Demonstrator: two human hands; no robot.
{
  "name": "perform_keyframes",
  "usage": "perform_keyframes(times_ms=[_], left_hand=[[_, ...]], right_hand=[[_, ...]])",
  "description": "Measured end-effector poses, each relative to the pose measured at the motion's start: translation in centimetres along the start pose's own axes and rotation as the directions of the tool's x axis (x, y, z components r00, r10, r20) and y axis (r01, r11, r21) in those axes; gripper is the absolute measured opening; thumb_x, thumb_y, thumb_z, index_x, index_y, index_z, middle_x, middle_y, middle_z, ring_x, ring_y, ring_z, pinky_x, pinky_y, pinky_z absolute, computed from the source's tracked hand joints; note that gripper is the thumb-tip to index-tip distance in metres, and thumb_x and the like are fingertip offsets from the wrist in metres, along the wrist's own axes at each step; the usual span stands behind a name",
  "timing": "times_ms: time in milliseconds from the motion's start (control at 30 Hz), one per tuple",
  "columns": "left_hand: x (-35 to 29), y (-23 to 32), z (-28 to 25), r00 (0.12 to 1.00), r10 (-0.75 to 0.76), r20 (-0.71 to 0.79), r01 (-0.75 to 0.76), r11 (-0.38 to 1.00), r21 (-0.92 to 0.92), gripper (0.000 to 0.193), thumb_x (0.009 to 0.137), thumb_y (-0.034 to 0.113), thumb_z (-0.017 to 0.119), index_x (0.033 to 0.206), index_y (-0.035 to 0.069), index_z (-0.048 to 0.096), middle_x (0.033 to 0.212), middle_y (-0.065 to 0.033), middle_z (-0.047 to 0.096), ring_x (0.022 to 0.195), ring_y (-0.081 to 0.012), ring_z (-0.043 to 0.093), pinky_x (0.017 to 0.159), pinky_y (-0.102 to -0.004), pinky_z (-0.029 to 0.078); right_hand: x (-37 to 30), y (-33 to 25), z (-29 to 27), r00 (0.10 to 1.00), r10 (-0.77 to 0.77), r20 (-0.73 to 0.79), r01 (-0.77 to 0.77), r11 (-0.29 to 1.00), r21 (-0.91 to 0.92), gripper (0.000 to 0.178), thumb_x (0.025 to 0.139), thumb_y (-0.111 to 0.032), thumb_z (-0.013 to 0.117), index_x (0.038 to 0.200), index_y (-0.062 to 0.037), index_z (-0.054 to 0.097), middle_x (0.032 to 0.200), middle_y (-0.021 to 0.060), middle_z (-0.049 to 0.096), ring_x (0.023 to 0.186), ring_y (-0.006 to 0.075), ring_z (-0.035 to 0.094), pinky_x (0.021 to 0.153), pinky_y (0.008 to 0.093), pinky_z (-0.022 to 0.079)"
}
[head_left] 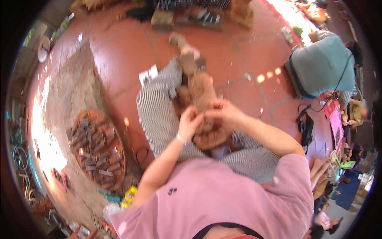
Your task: The person sits on the floor and carves a piece of wood using a chisel and mallet. They hold the wood steady with one hand while striking the chisel with the mallet to shape the material.
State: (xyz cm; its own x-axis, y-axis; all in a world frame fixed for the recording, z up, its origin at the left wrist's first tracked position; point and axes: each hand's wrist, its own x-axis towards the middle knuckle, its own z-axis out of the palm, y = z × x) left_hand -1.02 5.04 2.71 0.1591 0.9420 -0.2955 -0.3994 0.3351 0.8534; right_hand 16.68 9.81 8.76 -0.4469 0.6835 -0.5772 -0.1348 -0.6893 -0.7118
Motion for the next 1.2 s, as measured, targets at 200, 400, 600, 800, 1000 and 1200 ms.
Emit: perform_keyframes(times_ms=[200,400,600,800,1000,1200], left_hand=[[3.4,1.0,-3.3,0.917,0.336,-0.215,-0.26,0.912,0.317,0.009,0.093,0.011,0.064,0.095,0.003,0.059,0.081,0.0027,0.061,0.072,-0.0035,0.053,0.064,-0.0194,0.044],[12.4,1.3,-6.2,0.764,0.61,-0.209,-0.367,0.678,0.637,0.029,0.091,0.018,0.061,0.114,-0.001,0.058,0.113,-0.016,0.062,0.105,-0.0277,0.06,0.089,-0.0363,0.048],[14.3,-3.7,-5.2,0.773,0.634,0.016,-0.345,0.4,0.849,0.051,0.091,0.029,0.06,0.125,-0.007,0.049,0.124,-0.0268,0.056,0.115,-0.0412,0.053,0.101,-0.0455,0.041],[14.3,-5.0,-5.3,0.771,0.632,0.083,-0.321,0.272,0.907,0.058,0.091,0.029,0.058,0.133,-0.008,0.042,0.13,-0.0296,0.051,0.124,-0.0447,0.046,0.105,-0.0502,0.036],[15.7,-5.4,-6.5,0.781,0.615,0.105,-0.329,0.262,0.907,0.055,0.089,0.026,0.057,0.13,-0.009,0.046,0.125,-0.0314,0.054,0.118,-0.0458,0.05,0.102,-0.05,0.038],[16.6,-5.3,-5.7,0.828,0.55,0.11,-0.309,0.283,0.908,0.057,0.089,0.022,0.057,0.133,-0.011,0.045,0.125,-0.0309,0.055,0.116,-0.0444,0.052,0.102,-0.0474,0.04]], right_hand=[[-2.1,1.5,-2.4,0.859,-0.464,-0.216,0.345,0.836,-0.427,0.016,0.088,-0.001,0.067,0.103,0.0012,0.066,0.091,0.0003,0.063,0.081,0.0086,0.06,0.071,0.0236,0.049],[-2.0,2.9,-2.0,0.622,-0.782,0.049,0.331,0.206,-0.921,0.02,0.079,0.002,0.068,0.099,-0.0028,0.07,0.1,0.0066,0.067,0.084,0.019,0.062,0.075,0.0289,0.051],[0.9,2.7,1.5,0.614,-0.654,0.442,0.407,-0.218,-0.887,0.025,0.072,-0.011,0.074,0.097,-0.0102,0.073,0.119,-0.0001,0.065,0.108,0.0251,0.058,0.086,0.0366,0.05],[1.8,0.8,-1.5,0.605,-0.482,0.634,0.576,-0.285,-0.766,0.017,0.074,-0.012,0.074,0.092,-0.0095,0.074,0.133,0.0022,0.06,0.123,0.0307,0.052,0.095,0.04,0.049],[3.2,-0.1,0.0,0.704,-0.311,0.638,0.577,-0.273,-0.77,0.013,0.079,-0.022,0.071,0.085,-0.0108,0.075,0.142,-0.0003,0.051,0.134,0.0291,0.043,0.109,0.0462,0.037],[4.4,1.8,-1.9,0.644,-0.432,0.631,0.645,-0.138,-0.752,0.017,0.077,-0.029,0.071,0.085,-0.0147,0.077,0.142,0.0041,0.05,0.133,0.0289,0.041,0.108,0.0441,0.036]])
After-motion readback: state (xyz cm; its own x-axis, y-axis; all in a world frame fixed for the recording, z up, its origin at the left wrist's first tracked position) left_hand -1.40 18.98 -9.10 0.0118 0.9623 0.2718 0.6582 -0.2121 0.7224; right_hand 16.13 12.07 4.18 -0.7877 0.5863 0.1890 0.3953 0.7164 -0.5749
